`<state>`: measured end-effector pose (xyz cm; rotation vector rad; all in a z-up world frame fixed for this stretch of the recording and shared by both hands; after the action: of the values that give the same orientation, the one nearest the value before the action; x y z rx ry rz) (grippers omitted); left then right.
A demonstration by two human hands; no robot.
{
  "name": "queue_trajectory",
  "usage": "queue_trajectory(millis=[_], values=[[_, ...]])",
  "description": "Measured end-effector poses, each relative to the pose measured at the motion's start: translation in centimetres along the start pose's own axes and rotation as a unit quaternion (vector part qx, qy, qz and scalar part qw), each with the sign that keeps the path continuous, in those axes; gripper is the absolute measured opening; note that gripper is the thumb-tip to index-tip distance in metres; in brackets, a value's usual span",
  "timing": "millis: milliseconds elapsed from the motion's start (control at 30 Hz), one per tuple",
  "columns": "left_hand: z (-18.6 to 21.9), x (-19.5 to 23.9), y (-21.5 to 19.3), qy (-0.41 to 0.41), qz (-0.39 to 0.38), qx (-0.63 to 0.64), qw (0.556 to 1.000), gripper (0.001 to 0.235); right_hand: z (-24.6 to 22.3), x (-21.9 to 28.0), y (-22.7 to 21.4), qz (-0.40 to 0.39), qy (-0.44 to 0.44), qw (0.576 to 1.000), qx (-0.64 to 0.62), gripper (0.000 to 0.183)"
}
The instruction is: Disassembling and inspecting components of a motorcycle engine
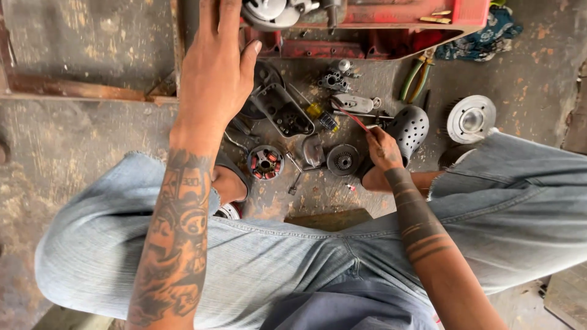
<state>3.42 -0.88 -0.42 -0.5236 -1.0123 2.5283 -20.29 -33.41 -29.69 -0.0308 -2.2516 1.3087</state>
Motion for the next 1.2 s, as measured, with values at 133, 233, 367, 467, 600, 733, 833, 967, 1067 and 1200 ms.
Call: queue_trajectory(millis=[133, 233, 367, 467, 600, 733, 833, 967, 1067, 1200], values=[[-0.4, 2.5, 0.0, 0.032, -0.014, -0.009, 0.999, 0.079, 3.3, -0.9, 2.3, 0.020, 0.001, 1.000, 0.013, 0.029], [-1.9, 4.7, 0.9, -0.002, -0.055, -0.041, 0.998, 0.097, 4.0, -1.8, 3.7, 0.029, -0.013, 0.999, -0.014, 0.022], [-4.5, 7.9, 2.4, -0.074, -0.155, -0.051, 0.984, 0.080, 3.6, -2.3, 5.5, 0.084, -0.098, 0.991, 0.035, 0.028], [-7.8, 10.9, 3.4, -0.095, -0.209, -0.053, 0.972, 0.050, 5.3, -3.5, 8.0, 0.063, -0.073, 0.993, 0.061, 0.029], [-11.7, 14.2, 4.4, -0.141, -0.243, -0.086, 0.956, 0.018, 6.3, -4.6, 9.9, 0.034, -0.066, 0.995, 0.073, 0.030], [-11.9, 14.0, 4.0, -0.149, -0.233, -0.066, 0.959, 0.017, 6.8, -5.3, 11.7, 0.022, -0.051, 0.995, 0.089, 0.034], [-11.9, 13.9, 3.6, -0.152, -0.225, -0.069, 0.960, 0.014, 6.0, -4.8, 11.4, -0.053, 0.007, 0.987, 0.149, 0.040], [-12.4, 14.5, 3.8, -0.143, -0.204, -0.070, 0.966, 0.013, 7.1, -5.6, 12.8, -0.084, 0.019, 0.984, 0.158, 0.037], [-12.2, 15.2, 3.7, -0.146, -0.198, -0.068, 0.967, 0.014, 7.6, -5.8, 13.7, -0.094, -0.003, 0.983, 0.159, 0.036], [-12.5, 16.1, 3.4, -0.170, -0.225, -0.053, 0.958, 0.018, 7.5, -5.7, 14.1, -0.105, -0.011, 0.983, 0.147, 0.049]])
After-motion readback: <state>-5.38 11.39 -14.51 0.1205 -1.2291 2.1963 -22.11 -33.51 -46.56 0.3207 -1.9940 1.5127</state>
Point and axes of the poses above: each hand's wrist, its own x-axis away from the middle knuckle, its own y-axis out of the palm, z = x × y, the point moved 6 cm from there along -x, towards the middle knuckle, and after that the axes turned 15 degrees about x, right-handed, at the moved point
